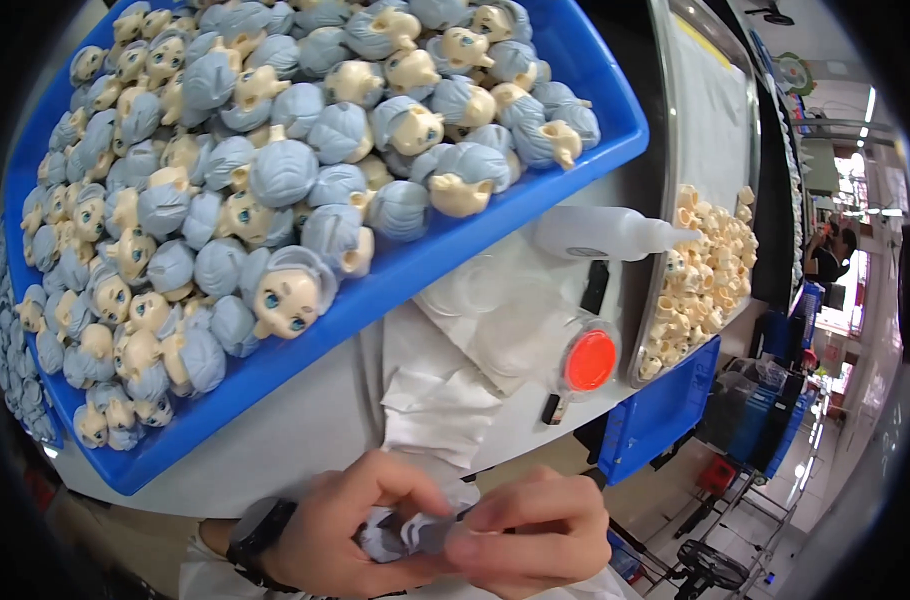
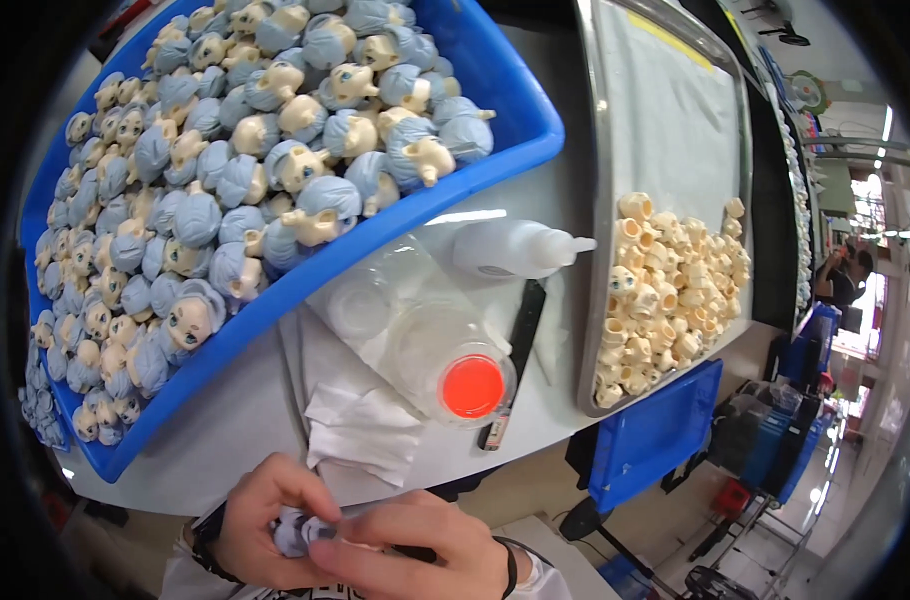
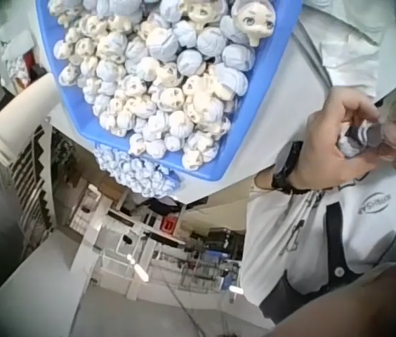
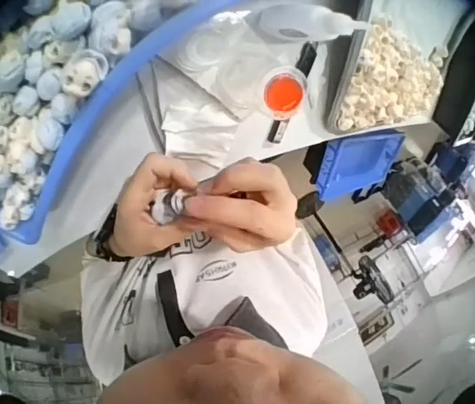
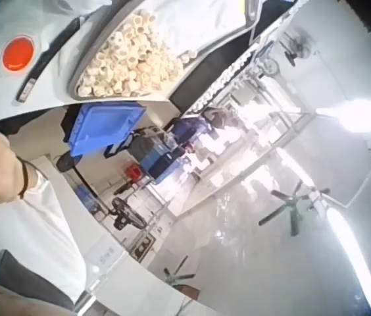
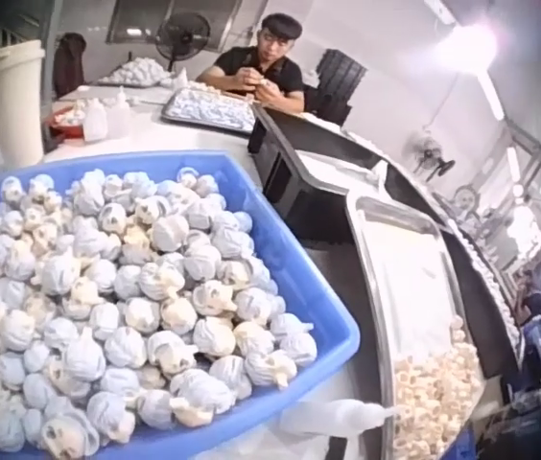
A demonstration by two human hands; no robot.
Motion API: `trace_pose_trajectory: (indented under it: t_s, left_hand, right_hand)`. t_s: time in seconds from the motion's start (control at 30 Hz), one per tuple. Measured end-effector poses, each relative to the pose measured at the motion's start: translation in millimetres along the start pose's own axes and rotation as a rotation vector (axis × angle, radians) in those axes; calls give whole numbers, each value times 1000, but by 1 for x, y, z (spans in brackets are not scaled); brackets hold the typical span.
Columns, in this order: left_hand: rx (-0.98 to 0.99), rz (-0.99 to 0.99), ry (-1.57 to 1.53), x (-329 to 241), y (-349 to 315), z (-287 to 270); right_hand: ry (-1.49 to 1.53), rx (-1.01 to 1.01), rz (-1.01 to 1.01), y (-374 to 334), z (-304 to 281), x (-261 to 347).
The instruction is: The recorder is assembling figurine heads by gluing face plates and hair pieces together.
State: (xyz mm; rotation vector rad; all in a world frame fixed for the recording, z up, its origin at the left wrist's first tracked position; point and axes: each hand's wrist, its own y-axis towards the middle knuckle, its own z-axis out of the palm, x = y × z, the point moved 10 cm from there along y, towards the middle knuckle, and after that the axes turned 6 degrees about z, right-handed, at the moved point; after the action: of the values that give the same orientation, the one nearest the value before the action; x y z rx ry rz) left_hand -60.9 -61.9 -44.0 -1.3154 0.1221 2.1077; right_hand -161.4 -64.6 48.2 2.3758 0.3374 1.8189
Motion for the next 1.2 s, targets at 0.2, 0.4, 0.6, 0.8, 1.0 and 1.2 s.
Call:
trace_pose_trajectory:
  t_s: [0.2, 0.4, 0.6, 0.8, 1.0, 1.2]
  left_hand:
    - [188, 172, 230, -25, 7, 21]
    - [163, 143, 76, -25, -3, 9]
    - [-13, 174, -141, -22, -8, -5]
    - [-2, 277, -171, -31, -3, -5]
    - [-45, 338, -55, -31, -7, -8]
    - [-162, 102, -268, -18, -6, -8]
  right_hand:
    - [25, -79, 59, -14, -18, 8]
    - [-110, -250, -47, -29, -66, 9]
    - [-805, -240, 60, 27, -66, 16]
    - [-964, -84, 80, 34, -54, 8]
    - [-920, -97, 80, 34, -55, 6]
    - [-771, -280, 7, 15, -69, 2]
